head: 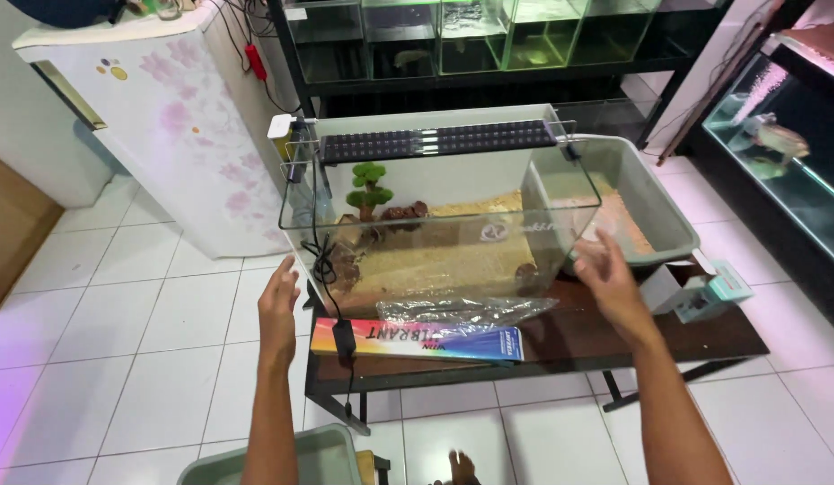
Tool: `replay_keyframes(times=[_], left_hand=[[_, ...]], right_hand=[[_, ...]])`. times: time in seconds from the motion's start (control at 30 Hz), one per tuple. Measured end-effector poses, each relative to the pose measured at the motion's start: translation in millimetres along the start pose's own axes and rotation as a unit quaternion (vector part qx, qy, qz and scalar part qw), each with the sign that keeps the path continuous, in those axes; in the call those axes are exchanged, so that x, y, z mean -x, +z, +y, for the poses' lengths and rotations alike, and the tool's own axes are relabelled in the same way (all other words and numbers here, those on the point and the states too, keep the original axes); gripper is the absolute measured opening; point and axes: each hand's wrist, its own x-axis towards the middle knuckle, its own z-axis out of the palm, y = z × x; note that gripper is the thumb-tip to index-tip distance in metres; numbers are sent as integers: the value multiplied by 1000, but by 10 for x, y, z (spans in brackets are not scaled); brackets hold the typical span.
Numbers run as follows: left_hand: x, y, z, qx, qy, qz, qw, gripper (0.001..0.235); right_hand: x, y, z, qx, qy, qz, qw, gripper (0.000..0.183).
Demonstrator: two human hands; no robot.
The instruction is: The person unpacks a new aquarium light fixture from its box, assembles the metal mounting brackets, and attaches them to the light bar. They then place the assembled light fixture onto the rim of a glass aquarium and plug in the power cord.
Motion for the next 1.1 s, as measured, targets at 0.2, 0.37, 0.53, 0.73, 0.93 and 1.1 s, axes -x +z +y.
replay_keyframes(times=[0.2, 0.37, 0.53, 0.73, 0.93, 1.1], left_hand=[[551, 151, -455, 18, -48, 110, 993, 37], [973, 369, -680, 9, -81, 81, 993, 35], [1458, 499, -524, -54, -118, 56, 990, 36], [1750, 579, -773, -17, -138, 43, 989, 40], [1937, 638, -444, -9, -141, 23, 990, 39], [1880, 640, -490, 9, -136, 14, 991, 42]], right_hand=[[431, 120, 513, -19, 33, -64, 997, 85], [789, 157, 529, -10, 53, -93, 994, 80], [1145, 61, 534, 15, 83, -116, 990, 76], [1482, -26, 505, 17, 105, -127, 986, 76], [1574, 15, 426, 11, 104, -148, 983, 73], [1522, 76, 448, 24, 94, -154, 983, 73]])
